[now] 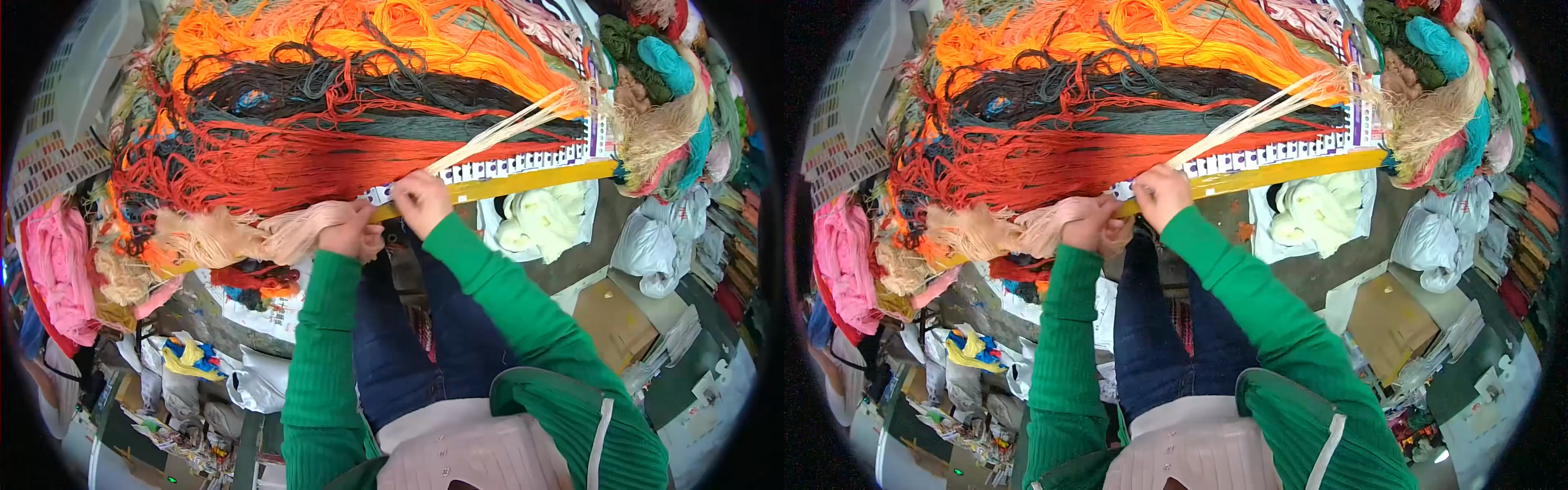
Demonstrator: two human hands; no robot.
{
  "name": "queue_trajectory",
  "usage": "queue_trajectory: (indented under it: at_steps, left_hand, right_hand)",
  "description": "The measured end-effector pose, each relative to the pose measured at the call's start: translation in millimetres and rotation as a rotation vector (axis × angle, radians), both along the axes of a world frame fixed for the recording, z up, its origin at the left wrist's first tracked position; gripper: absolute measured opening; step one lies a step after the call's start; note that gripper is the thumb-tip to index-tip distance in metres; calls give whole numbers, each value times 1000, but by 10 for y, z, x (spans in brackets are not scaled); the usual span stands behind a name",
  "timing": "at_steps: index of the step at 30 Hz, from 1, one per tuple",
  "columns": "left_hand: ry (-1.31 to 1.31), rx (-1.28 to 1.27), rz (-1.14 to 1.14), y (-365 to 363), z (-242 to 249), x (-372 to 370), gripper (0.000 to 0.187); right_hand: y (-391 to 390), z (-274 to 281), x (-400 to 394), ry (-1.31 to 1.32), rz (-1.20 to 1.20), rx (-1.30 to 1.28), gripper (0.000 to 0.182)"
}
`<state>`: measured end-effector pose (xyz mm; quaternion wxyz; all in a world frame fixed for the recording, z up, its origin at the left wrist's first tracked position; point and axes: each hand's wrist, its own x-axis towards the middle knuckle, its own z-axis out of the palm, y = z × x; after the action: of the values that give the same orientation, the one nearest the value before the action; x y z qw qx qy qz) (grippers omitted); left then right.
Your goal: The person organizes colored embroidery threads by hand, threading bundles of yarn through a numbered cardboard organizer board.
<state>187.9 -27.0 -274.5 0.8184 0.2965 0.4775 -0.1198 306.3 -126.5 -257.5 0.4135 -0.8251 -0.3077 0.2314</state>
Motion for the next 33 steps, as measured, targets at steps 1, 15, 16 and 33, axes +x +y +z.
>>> queue_trajectory:
  at_steps: [1,15,16,33]
  left_hand:
    - [29,64,-12,-84,-162,37,20]
    - [-83,189,-119,-91,28,166,19]
    - [-81,182,-120,-123,8,145,19]
    - [37,160,-41,197,320,25,19]
  right_hand:
    - [0,-60,-85,-163,41,-37,3]
    - [-180,62,-190,-293,375,-122,42]
    - [-189,40,-163,-245,329,-50,36]
    - [-171,-102,-59,50,102,139,22]
